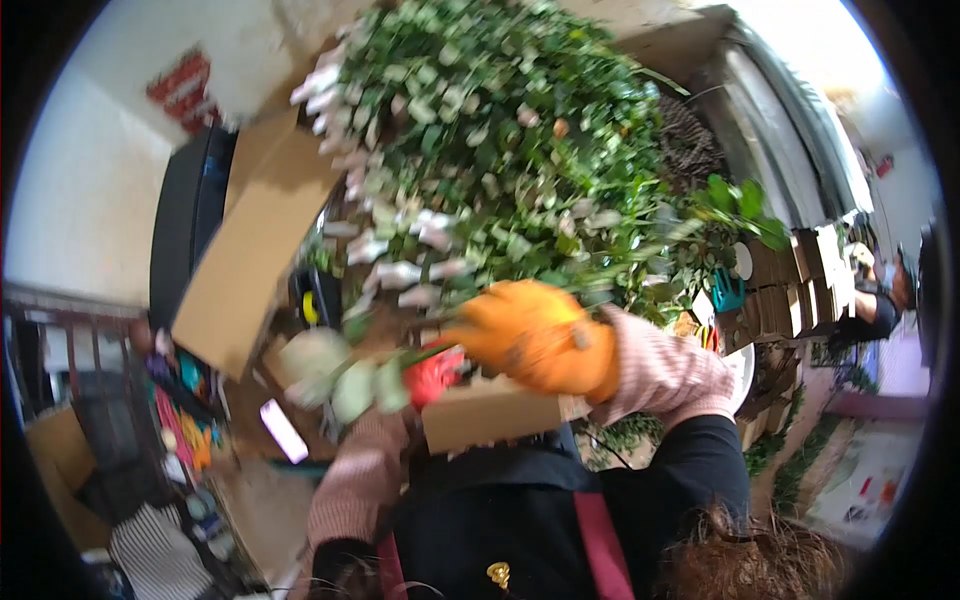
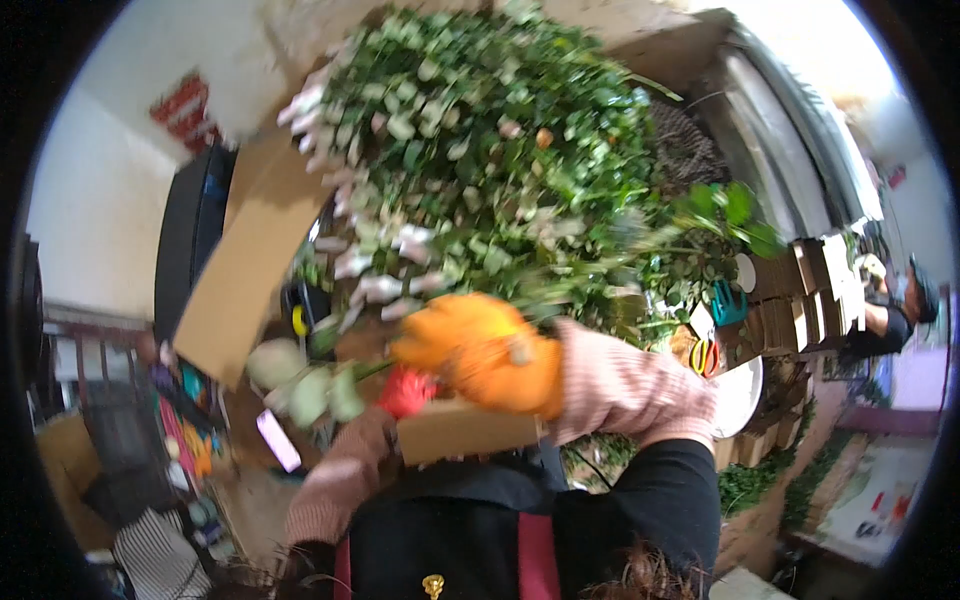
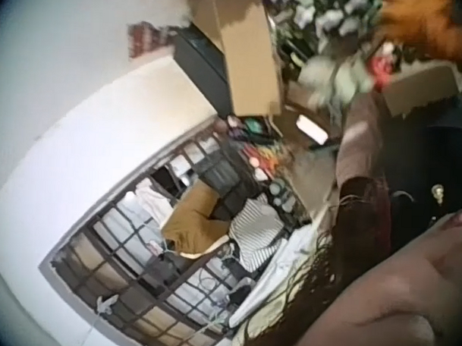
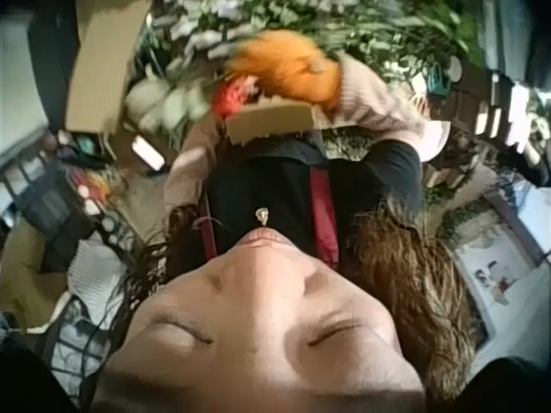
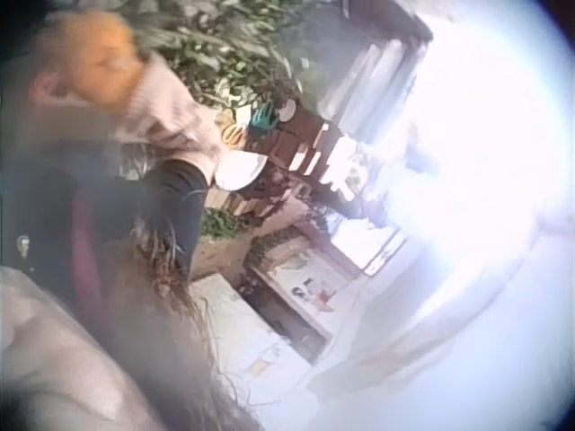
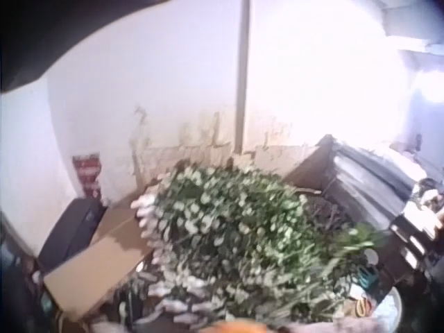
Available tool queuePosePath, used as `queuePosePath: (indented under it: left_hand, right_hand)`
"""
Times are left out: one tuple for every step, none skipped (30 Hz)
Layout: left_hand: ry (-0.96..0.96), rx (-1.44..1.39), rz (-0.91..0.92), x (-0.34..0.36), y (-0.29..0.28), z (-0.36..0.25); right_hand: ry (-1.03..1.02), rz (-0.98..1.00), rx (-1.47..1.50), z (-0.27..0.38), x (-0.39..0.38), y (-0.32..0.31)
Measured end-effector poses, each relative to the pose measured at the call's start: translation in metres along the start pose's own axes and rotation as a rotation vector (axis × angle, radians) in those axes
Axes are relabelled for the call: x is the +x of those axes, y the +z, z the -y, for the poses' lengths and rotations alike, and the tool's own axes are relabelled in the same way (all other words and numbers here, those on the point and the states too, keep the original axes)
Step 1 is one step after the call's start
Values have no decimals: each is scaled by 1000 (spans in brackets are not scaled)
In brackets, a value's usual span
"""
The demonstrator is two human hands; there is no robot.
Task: The person assembles cardboard boxes and places roses into them using a stapler.
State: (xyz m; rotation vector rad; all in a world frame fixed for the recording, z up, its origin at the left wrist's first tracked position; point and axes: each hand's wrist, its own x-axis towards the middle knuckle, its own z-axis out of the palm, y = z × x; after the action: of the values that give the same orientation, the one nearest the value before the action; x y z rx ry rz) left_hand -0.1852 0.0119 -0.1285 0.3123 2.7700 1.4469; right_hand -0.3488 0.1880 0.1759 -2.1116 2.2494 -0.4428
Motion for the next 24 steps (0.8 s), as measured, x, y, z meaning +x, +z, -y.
queuePosePath:
  left_hand:
    - [-115, -113, 46, 9, -3, -11]
    - [-316, -244, 91, 18, -10, -26]
    - [-575, -371, 150, 32, -18, -42]
    - [-816, -426, 205, 41, -26, -59]
    - [-943, -456, 236, 45, -32, -69]
    - [-974, -447, 263, 52, -35, -76]
    - [-389, -110, 233, 25, -16, -40]
    - [118, 377, -12, -2, 6, -3]
    - [192, 323, -126, 1, 6, -7]
    - [171, 231, -111, -5, 10, 2]
    - [161, 250, -108, -3, 10, 0]
    - [147, 275, -109, -3, 8, -2]
    - [145, 274, -108, -4, 7, -5]
    - [138, 340, -125, -5, 7, -7]
    - [132, 406, -141, -6, 6, -9]
    - [132, 405, -139, -6, 4, -10]
    - [125, 421, -139, -6, 4, -10]
    - [119, 438, -137, -5, 4, -10]
    - [122, 434, -134, -3, 3, -10]
    - [100, 410, -135, -2, 3, -9]
    - [92, 395, -132, 0, 3, -7]
    - [87, 380, -128, 3, 3, -5]
    - [70, 358, -98, 7, 0, -7]
    - [60, 365, -93, 7, -3, -8]
  right_hand:
    - [111, 48, 83, -6, -31, 0]
    - [209, 120, 89, -7, -57, 9]
    - [329, 174, 104, -9, -84, 25]
    - [438, 264, 188, -15, -106, 46]
    - [499, 304, 151, -26, -128, 75]
    - [556, 350, 90, -36, -141, 101]
    - [561, 282, 128, -49, -151, 127]
    - [605, 309, 140, -62, -156, 151]
    - [642, 315, 130, -71, -163, 168]
    - [663, 318, 121, -78, -163, 181]
    - [669, 336, 97, -85, -171, 198]
    - [668, 351, 74, -87, -166, 203]
    - [702, 434, 80, -90, -165, 204]
    - [701, 436, 81, -93, -167, 208]
    - [691, 446, 62, -95, -169, 212]
    - [683, 456, 42, -96, -172, 216]
    - [701, 483, 52, -94, -170, 213]
    - [705, 485, 53, -96, -173, 218]
    - [683, 442, 26, -98, -178, 226]
    - [663, 401, -2, -97, -178, 227]
    - [671, 403, -14, -99, -177, 228]
    - [681, 404, -14, -101, -177, 228]
    - [664, 426, -70, -103, -178, 229]
    - [633, 449, -123, -99, -164, 223]
